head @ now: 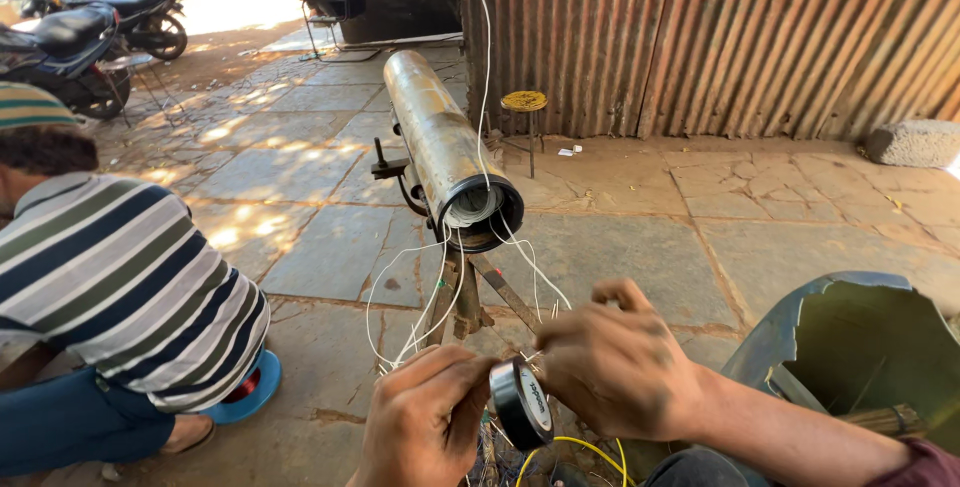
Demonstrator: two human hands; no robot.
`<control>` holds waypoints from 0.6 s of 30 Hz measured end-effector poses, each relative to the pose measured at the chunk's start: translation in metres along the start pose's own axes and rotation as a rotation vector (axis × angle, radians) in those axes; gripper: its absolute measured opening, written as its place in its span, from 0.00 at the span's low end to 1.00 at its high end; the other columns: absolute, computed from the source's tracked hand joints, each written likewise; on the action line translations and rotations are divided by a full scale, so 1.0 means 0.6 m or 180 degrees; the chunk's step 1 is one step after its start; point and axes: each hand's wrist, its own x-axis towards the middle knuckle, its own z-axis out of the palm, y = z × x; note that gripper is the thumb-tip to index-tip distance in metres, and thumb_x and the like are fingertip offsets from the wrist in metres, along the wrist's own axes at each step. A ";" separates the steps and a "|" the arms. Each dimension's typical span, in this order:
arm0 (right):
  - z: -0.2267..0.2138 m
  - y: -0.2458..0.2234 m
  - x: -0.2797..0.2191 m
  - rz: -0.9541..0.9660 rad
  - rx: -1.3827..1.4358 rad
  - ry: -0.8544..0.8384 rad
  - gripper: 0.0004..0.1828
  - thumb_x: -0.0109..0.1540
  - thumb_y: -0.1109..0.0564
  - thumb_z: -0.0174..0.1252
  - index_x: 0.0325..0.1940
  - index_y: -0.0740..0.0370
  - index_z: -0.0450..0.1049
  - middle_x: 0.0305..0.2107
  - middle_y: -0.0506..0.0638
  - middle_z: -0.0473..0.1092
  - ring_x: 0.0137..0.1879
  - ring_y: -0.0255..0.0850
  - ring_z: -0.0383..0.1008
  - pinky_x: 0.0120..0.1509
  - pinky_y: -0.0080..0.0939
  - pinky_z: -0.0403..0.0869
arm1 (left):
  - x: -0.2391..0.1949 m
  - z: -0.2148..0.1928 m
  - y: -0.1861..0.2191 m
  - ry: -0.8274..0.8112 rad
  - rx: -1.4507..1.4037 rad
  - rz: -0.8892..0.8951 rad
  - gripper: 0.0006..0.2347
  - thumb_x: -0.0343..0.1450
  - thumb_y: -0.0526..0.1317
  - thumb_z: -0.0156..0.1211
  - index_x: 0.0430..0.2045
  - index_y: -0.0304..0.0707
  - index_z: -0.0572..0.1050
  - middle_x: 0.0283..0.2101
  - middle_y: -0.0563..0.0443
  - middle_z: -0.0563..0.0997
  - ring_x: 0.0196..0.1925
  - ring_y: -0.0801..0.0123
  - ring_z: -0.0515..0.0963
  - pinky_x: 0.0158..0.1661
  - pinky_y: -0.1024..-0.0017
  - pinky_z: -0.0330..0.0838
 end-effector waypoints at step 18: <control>-0.025 -0.009 0.026 0.1225 0.0586 -0.1671 0.28 0.49 0.64 0.65 0.55 0.54 0.77 0.47 0.54 0.71 0.59 0.51 0.70 0.57 0.60 0.53 | -0.025 0.012 -0.028 -0.0348 0.0749 0.0211 0.10 0.59 0.30 0.68 0.32 0.34 0.84 0.28 0.52 0.80 0.30 0.66 0.82 0.29 0.68 0.78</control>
